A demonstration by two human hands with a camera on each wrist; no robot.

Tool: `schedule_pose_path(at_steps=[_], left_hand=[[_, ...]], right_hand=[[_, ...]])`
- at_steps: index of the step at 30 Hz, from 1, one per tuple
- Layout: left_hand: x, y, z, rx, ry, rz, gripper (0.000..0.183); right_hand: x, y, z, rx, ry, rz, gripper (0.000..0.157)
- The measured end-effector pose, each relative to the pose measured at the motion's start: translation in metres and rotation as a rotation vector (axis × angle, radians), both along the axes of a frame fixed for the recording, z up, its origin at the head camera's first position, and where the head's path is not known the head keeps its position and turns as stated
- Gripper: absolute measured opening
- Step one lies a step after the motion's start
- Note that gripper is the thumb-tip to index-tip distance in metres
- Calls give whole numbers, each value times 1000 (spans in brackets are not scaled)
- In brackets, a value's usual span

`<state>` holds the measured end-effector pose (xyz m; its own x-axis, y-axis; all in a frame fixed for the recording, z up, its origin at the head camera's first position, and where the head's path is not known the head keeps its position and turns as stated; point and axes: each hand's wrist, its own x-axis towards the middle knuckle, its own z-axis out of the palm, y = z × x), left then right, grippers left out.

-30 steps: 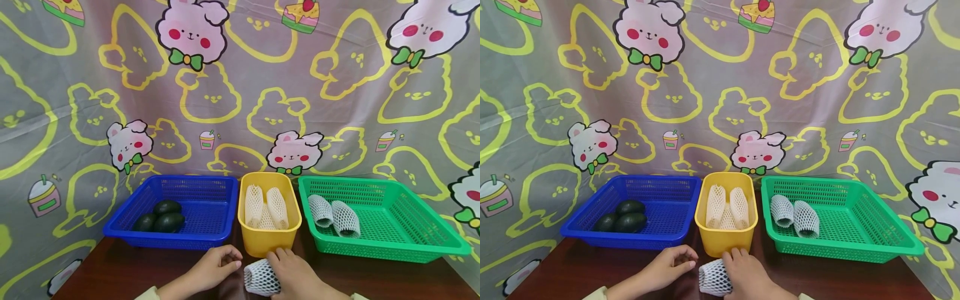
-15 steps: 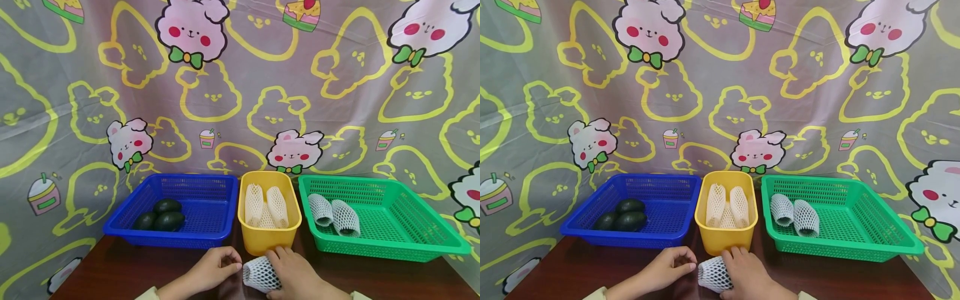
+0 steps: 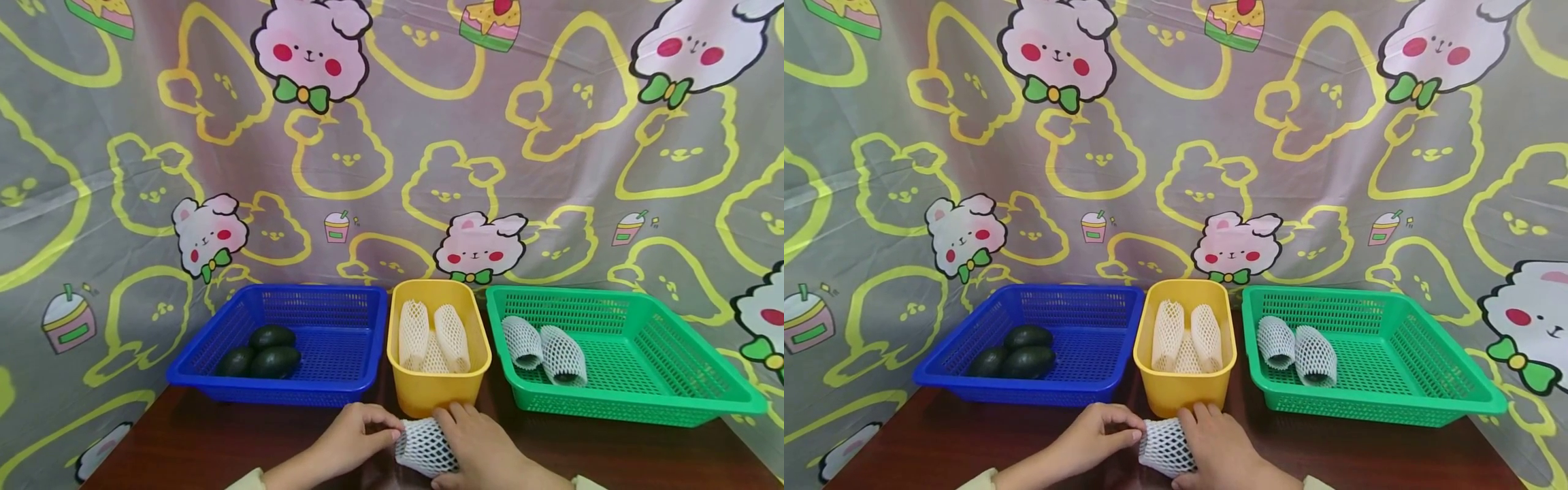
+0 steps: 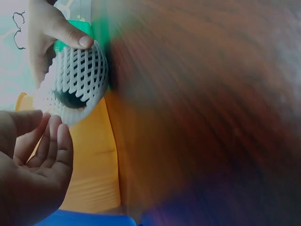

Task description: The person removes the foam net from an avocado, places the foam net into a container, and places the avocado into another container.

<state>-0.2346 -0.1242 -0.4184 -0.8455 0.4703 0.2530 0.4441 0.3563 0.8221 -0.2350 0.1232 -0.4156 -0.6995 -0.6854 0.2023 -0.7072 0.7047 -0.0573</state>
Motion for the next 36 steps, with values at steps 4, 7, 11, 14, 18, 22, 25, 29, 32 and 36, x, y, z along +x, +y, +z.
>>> schedule_pose_path(at_steps=[4, 7, 11, 14, 18, 22, 25, 29, 32, 36], left_hand=[[-1, 6, 1, 58, -16, 32, 10], [-2, 11, 0, 101, -38, 40, 10], [-2, 15, -3, 119, -91, 53, 11], [-3, 17, -6, 113, -130, 47, 13], [-3, 18, -8, 132, -171, 15, 16], [-3, 18, -10, 164, -198, -15, 19], [-2, 19, -10, 189, -214, -29, 20], [-1, 20, -8, 214, -236, -34, 20], [-1, 20, -8, 218, -243, -33, 21], [-1, 20, -9, 220, -246, -52, 21]], right_hand=[[0, 0, -1, 5, 17, 3, 80], [0, 0, -1, 10, 13, 3, 81], [0, 1, 0, 15, -4, 6, 83], [1, 2, 1, 15, -8, 10, 85], [1, 6, 4, -3, -35, 10, 86], [0, 11, 6, -32, -95, 4, 89], [-1, 18, 5, -41, -125, 1, 90], [-3, 28, 1, -58, -141, 4, 86], [-4, 34, -2, -75, -162, 15, 79], [-6, 39, -4, -92, -185, 33, 70]])
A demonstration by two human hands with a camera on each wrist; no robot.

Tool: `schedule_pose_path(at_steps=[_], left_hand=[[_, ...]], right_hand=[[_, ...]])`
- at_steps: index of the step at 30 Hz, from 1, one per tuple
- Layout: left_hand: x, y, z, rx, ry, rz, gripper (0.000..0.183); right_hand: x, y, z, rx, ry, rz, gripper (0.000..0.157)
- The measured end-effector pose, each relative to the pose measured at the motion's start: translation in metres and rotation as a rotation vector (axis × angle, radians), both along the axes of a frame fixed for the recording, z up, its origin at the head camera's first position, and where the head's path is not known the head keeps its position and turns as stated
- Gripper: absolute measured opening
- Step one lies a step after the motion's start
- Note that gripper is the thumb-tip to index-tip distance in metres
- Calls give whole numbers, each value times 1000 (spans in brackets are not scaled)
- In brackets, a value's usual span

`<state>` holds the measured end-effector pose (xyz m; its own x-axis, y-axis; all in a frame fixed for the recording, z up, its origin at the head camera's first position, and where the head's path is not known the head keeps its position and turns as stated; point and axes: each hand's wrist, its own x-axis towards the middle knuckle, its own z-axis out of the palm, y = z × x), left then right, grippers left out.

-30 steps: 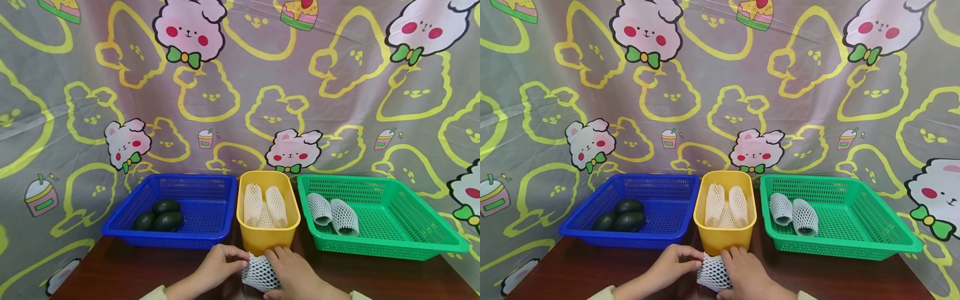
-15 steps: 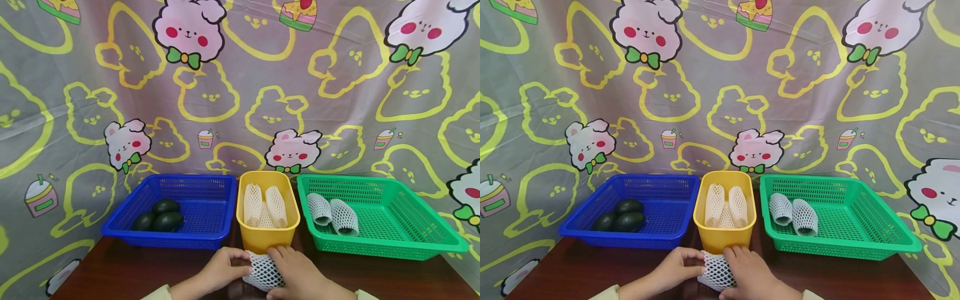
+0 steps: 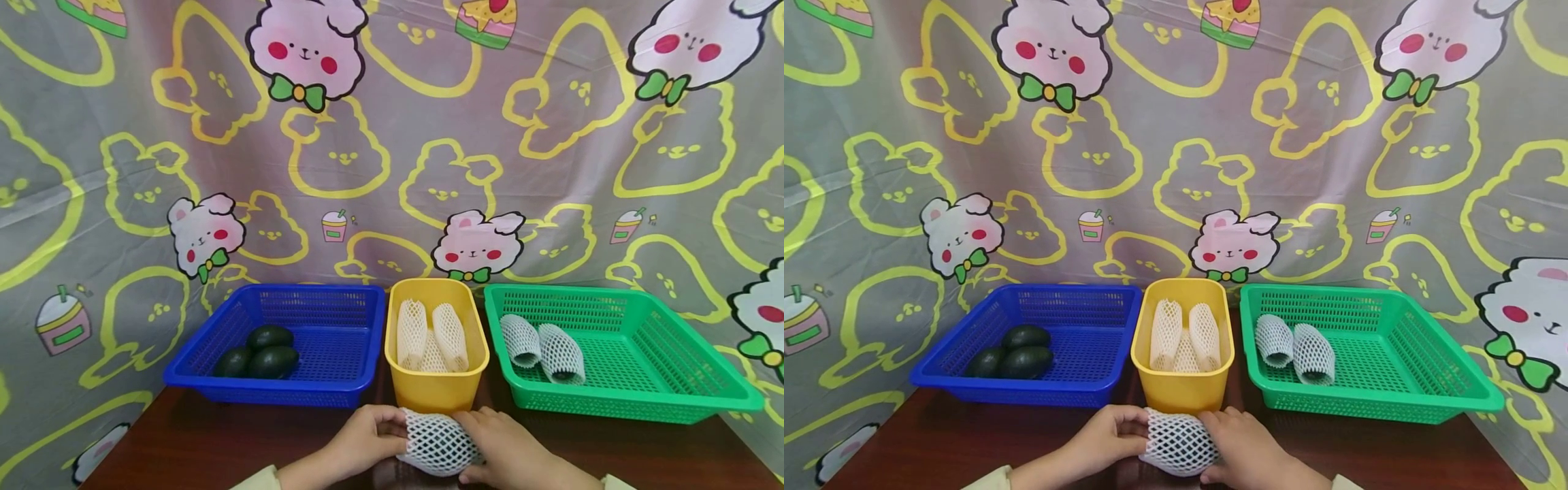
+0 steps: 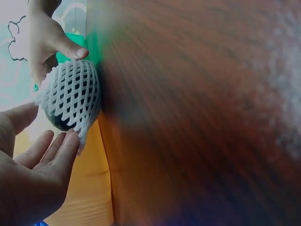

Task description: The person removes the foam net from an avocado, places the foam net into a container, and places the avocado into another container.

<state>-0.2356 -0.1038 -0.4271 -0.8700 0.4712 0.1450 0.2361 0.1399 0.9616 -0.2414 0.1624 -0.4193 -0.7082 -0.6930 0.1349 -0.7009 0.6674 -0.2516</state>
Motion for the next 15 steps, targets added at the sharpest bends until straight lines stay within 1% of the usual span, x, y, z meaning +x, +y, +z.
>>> schedule_pose_path(at_steps=[4, 8, 15], left_hand=[[-1, 1, 1, -18, 12, -25, 24], [-5, 4, 1, -34, 24, -42, 30], [-11, 8, 3, -35, -46, -82, 37]], right_hand=[[-2, 1, 0, -6, 3, 9, 65], [-3, 1, 0, -2, -15, 11, 62], [-4, 1, 1, 7, -53, 19, 59]])
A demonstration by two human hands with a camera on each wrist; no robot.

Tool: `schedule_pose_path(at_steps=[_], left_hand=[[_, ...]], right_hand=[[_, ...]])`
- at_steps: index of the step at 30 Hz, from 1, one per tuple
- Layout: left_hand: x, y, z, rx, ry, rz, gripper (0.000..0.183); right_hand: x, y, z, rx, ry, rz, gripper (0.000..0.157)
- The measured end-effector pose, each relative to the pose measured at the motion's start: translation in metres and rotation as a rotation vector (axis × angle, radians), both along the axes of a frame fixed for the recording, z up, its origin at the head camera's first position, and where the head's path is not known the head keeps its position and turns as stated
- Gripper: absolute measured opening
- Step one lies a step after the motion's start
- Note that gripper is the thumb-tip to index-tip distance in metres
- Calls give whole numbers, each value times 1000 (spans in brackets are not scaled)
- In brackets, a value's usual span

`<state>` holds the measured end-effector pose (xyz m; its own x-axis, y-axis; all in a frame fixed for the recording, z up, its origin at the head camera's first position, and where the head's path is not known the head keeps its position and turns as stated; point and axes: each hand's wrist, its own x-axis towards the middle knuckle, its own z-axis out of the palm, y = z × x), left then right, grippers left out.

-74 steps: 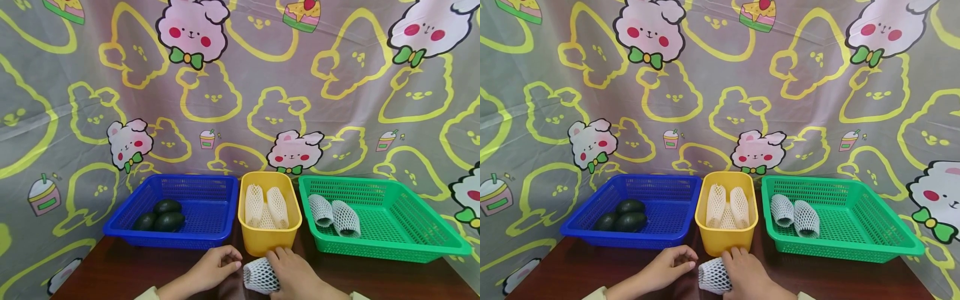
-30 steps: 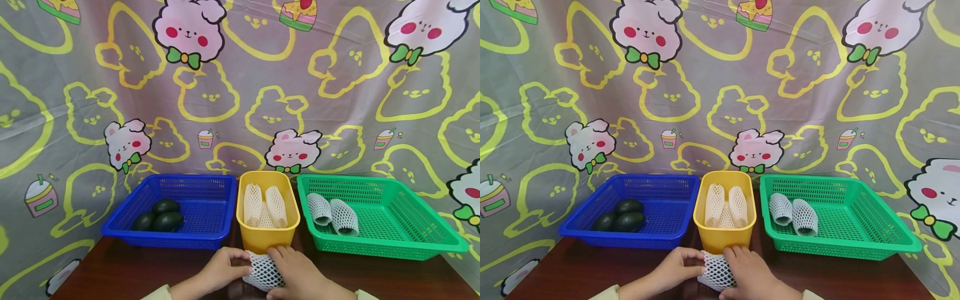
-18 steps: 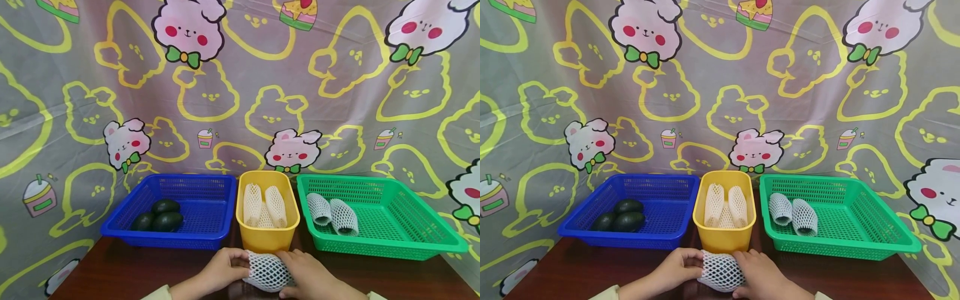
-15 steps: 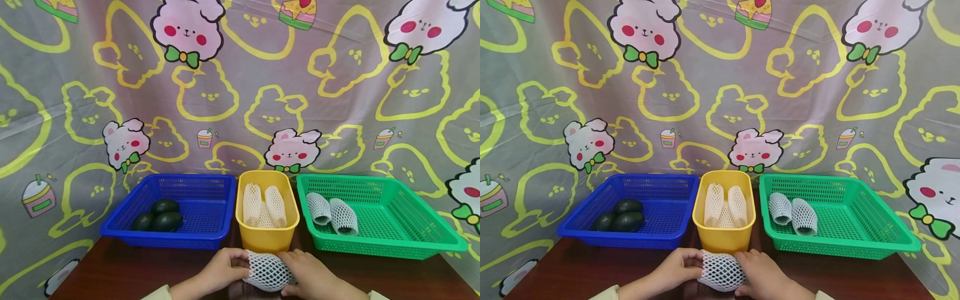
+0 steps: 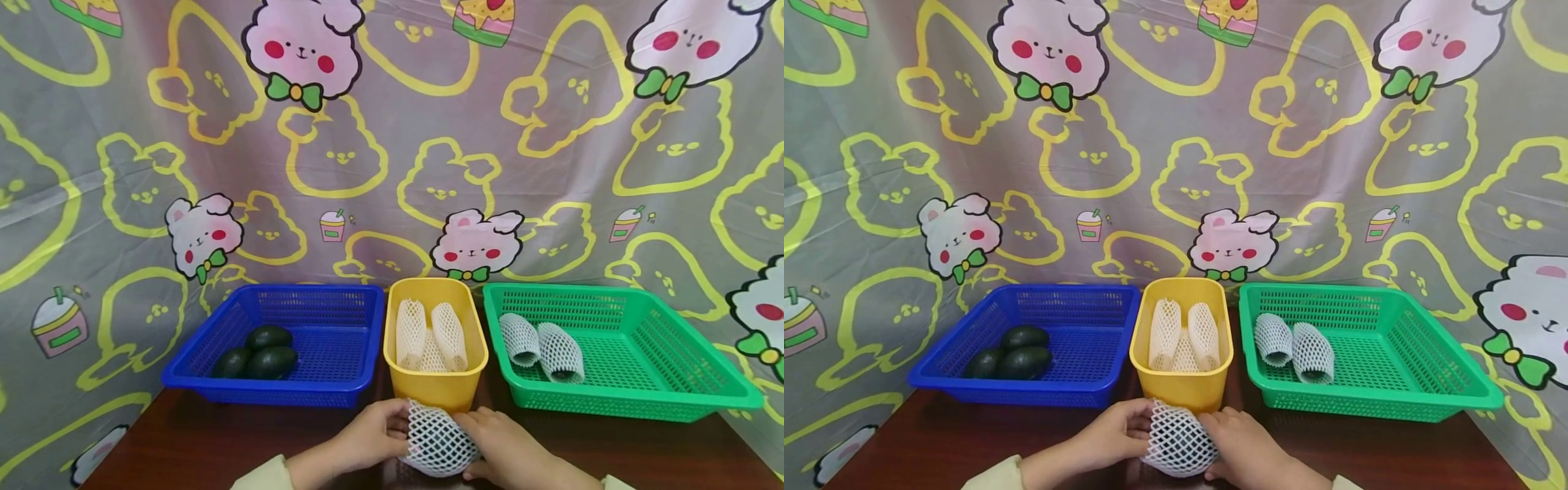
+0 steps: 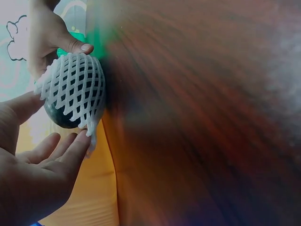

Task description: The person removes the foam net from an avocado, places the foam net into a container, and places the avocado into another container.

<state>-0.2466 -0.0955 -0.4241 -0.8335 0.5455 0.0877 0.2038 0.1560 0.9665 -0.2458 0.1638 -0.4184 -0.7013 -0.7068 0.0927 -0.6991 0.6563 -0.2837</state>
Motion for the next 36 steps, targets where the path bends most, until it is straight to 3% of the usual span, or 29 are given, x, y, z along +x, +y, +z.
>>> schedule_pose_path(at_steps=[7, 15, 24, 30, 36], left_hand=[[-2, 8, -3, -12, -25, -49, 44], [2, 15, -4, -103, 54, -35, 46], [-1, 17, 0, -447, 322, 36, 47], [-4, 18, -1, -475, 329, 11, 49], [-3, 17, -3, -483, 319, 34, 50]], right_hand=[[0, -1, 1, 23, -1, -12, 57], [0, -3, 0, 59, 105, -8, 48], [-1, -4, 0, 75, 63, -16, 45], [-2, -3, 2, 51, 33, -8, 43], [-1, -3, 1, 16, 20, -11, 34]])
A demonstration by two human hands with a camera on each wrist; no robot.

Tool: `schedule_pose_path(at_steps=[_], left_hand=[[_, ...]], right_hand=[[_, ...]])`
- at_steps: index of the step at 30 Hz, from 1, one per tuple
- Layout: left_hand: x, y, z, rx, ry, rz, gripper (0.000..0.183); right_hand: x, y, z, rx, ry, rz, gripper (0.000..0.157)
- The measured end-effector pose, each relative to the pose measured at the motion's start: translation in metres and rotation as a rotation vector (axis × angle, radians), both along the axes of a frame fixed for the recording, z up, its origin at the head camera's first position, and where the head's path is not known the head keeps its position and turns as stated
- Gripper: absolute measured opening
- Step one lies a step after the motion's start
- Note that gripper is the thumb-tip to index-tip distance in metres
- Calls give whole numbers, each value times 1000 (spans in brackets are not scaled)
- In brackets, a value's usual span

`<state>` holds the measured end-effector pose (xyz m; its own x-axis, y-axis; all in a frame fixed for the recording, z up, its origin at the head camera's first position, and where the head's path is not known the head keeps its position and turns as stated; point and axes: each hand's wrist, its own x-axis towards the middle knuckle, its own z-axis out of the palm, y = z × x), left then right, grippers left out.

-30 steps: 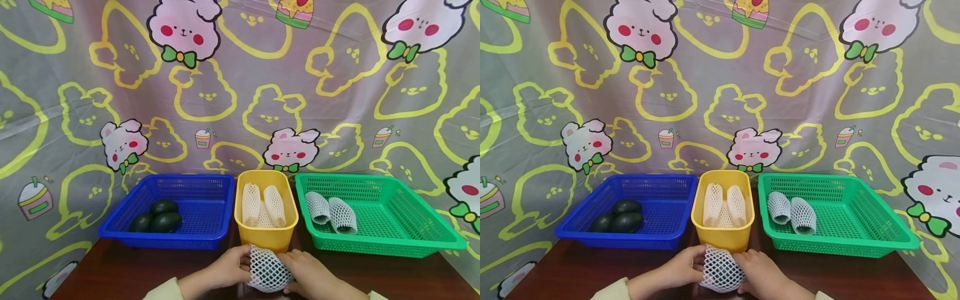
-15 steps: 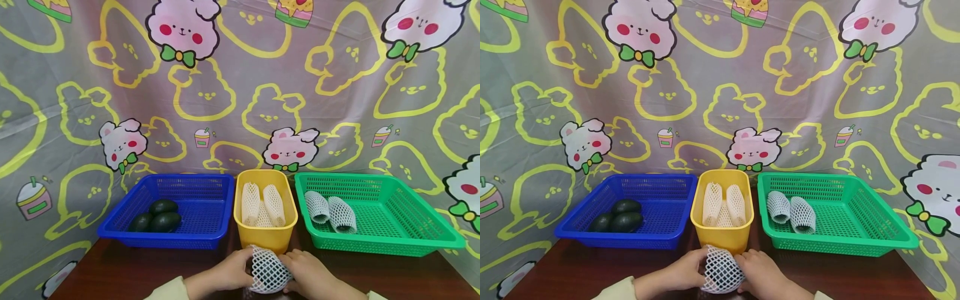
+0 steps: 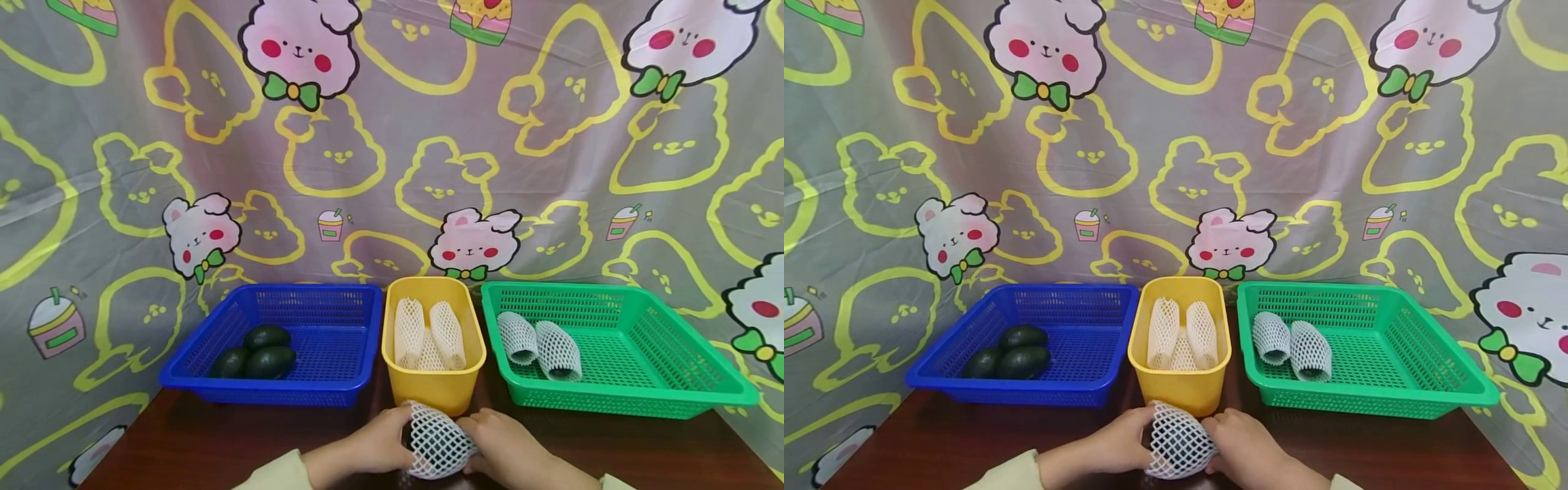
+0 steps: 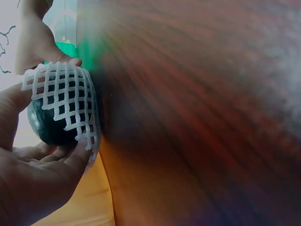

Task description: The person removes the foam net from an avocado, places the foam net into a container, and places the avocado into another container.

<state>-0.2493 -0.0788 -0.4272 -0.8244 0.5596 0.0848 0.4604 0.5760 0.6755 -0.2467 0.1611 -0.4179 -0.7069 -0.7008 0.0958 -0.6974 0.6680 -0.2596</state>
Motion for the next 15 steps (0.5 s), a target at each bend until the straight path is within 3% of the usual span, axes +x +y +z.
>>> schedule_pose_path(at_steps=[10, 15], left_hand=[[3, -8, 1, 35, -26, 22, 56], [2, -15, -1, 112, -49, 0, 53]], right_hand=[[2, 1, 1, -63, 82, 20, 18], [2, 4, 3, -73, 145, 25, 13]])
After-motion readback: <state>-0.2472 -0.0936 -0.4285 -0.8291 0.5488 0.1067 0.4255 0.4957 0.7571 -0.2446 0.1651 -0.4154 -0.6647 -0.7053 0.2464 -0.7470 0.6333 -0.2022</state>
